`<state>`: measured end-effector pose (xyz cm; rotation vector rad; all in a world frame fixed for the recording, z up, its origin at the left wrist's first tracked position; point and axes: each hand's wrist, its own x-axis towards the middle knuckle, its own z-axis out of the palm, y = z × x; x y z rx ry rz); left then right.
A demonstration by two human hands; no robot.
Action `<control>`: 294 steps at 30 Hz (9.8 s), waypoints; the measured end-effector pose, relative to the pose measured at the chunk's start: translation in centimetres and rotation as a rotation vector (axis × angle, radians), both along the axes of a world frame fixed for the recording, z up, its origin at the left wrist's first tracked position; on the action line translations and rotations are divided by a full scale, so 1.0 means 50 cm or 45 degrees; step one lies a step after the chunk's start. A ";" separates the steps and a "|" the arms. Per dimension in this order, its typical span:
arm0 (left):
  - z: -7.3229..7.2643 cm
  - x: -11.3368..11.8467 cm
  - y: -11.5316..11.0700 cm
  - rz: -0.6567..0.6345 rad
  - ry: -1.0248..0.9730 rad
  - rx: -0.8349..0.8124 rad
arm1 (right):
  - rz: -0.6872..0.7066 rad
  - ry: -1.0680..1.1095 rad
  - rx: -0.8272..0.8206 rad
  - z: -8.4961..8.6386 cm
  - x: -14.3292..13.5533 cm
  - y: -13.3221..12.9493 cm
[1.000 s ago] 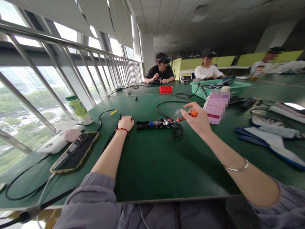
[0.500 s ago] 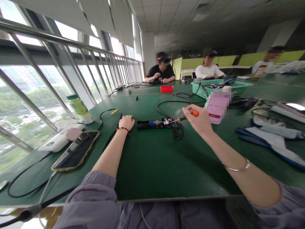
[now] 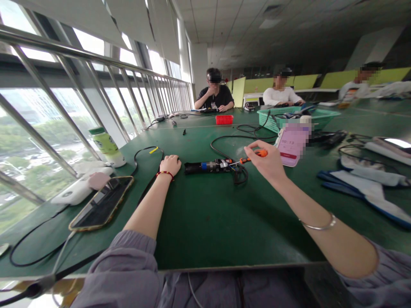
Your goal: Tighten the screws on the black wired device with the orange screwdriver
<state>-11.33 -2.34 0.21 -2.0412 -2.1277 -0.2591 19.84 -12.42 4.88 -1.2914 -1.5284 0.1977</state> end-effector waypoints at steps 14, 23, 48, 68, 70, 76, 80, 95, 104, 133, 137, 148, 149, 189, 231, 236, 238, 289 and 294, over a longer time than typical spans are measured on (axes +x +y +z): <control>0.000 0.000 0.000 -0.001 -0.013 0.005 | 0.059 0.020 -0.042 -0.005 0.006 0.009; -0.001 -0.002 0.001 0.006 0.002 0.001 | 0.152 0.125 0.160 -0.005 0.008 0.015; -0.002 -0.001 0.002 -0.003 0.001 0.013 | 0.150 -0.006 0.049 -0.006 0.009 0.014; -0.002 -0.001 0.002 0.007 0.009 -0.001 | 0.056 -0.026 0.028 -0.002 0.016 0.017; -0.001 0.000 0.001 0.009 0.011 -0.005 | 0.035 -0.072 -0.047 -0.002 0.015 0.016; 0.000 0.000 0.001 0.006 0.023 -0.007 | 0.079 -0.074 0.012 -0.002 0.008 0.010; 0.000 -0.001 0.001 -0.003 0.040 0.003 | 0.108 -0.058 0.017 -0.004 0.011 0.012; 0.037 0.031 -0.008 -0.005 -0.146 0.019 | 0.247 -0.077 -0.158 -0.015 0.005 0.012; 0.020 0.158 -0.045 -0.643 -0.054 0.018 | 0.297 -0.082 -0.177 -0.016 0.004 0.011; 0.018 -0.035 -0.039 0.452 -0.028 0.418 | 0.565 -0.984 -0.447 -0.047 -0.016 0.009; 0.023 -0.041 -0.046 0.424 -0.005 0.576 | 0.593 -0.988 -0.475 -0.049 -0.017 0.011; 0.020 -0.029 -0.041 0.265 0.036 0.598 | 0.586 -0.969 -0.481 -0.048 -0.021 0.008; 0.019 -0.031 -0.040 0.268 0.023 0.605 | 0.590 -0.975 -0.487 -0.048 -0.021 0.009; -0.002 0.003 -0.002 -0.171 -0.209 0.116 | 0.032 -0.566 -0.444 -0.119 -0.010 0.089; 0.076 0.124 -0.081 0.061 0.182 -0.110 | 0.195 -0.532 -0.267 -0.125 -0.003 0.112; 0.079 0.163 -0.121 0.019 0.194 -0.169 | 0.148 -0.587 -0.294 -0.113 -0.006 0.102; 0.080 0.181 -0.136 -0.007 0.203 -0.168 | 0.108 -0.615 -0.311 -0.108 -0.010 0.096; 0.008 0.269 -0.157 -0.773 0.128 0.030 | 0.301 -0.680 -0.223 -0.104 0.002 0.103; 0.006 0.271 -0.158 -0.726 0.038 0.046 | 0.333 -0.699 -0.220 -0.106 0.006 0.107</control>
